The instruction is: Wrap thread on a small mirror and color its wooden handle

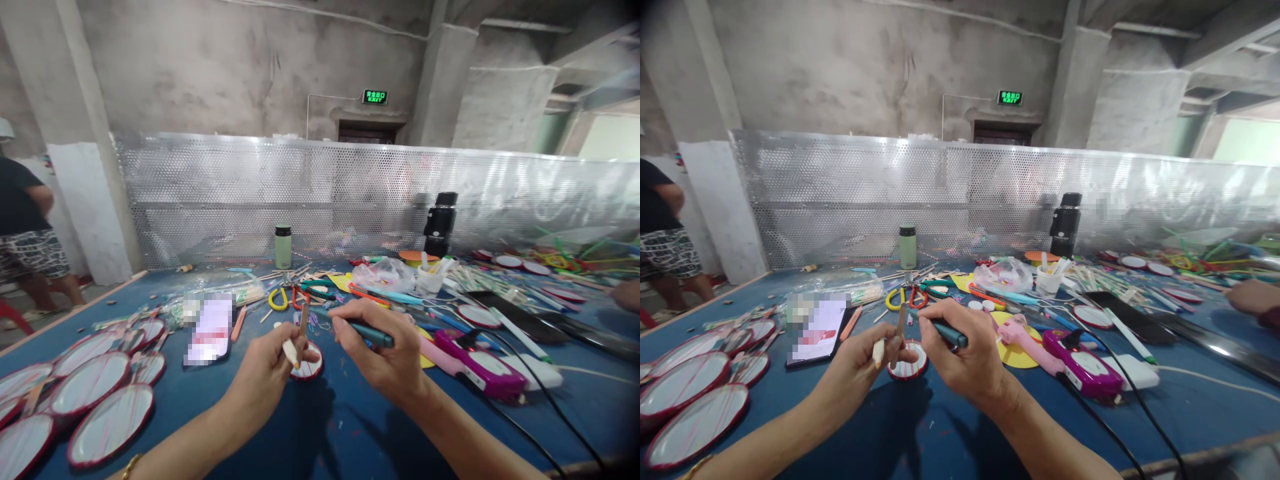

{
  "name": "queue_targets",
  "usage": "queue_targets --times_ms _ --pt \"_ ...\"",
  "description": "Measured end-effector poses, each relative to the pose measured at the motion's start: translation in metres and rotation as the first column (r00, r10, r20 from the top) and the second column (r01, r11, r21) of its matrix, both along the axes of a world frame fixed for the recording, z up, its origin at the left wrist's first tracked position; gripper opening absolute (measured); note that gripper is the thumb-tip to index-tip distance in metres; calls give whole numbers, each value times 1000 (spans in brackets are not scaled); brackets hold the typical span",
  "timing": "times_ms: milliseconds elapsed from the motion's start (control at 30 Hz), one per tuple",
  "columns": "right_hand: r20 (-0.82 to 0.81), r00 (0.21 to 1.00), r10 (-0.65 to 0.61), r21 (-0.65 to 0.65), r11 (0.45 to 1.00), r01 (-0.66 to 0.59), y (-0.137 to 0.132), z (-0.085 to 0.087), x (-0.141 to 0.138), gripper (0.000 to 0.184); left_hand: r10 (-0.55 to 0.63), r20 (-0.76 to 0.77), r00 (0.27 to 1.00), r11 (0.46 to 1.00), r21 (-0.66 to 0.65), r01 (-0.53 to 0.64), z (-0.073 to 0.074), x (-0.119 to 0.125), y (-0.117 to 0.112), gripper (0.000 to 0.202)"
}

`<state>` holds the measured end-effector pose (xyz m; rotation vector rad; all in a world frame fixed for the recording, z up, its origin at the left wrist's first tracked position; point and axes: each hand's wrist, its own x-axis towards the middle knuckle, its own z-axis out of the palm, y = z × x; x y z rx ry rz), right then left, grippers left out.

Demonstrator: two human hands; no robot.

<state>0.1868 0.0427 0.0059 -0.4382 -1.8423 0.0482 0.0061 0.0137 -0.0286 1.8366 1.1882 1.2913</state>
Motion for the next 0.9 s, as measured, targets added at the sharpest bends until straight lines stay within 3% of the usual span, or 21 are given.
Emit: queue_targets --times_ms 900 --pt "2 1000 7 3 1000 -7 0 1 -1 12 -3 8 1000 1000 0 3 -4 0 3 27"
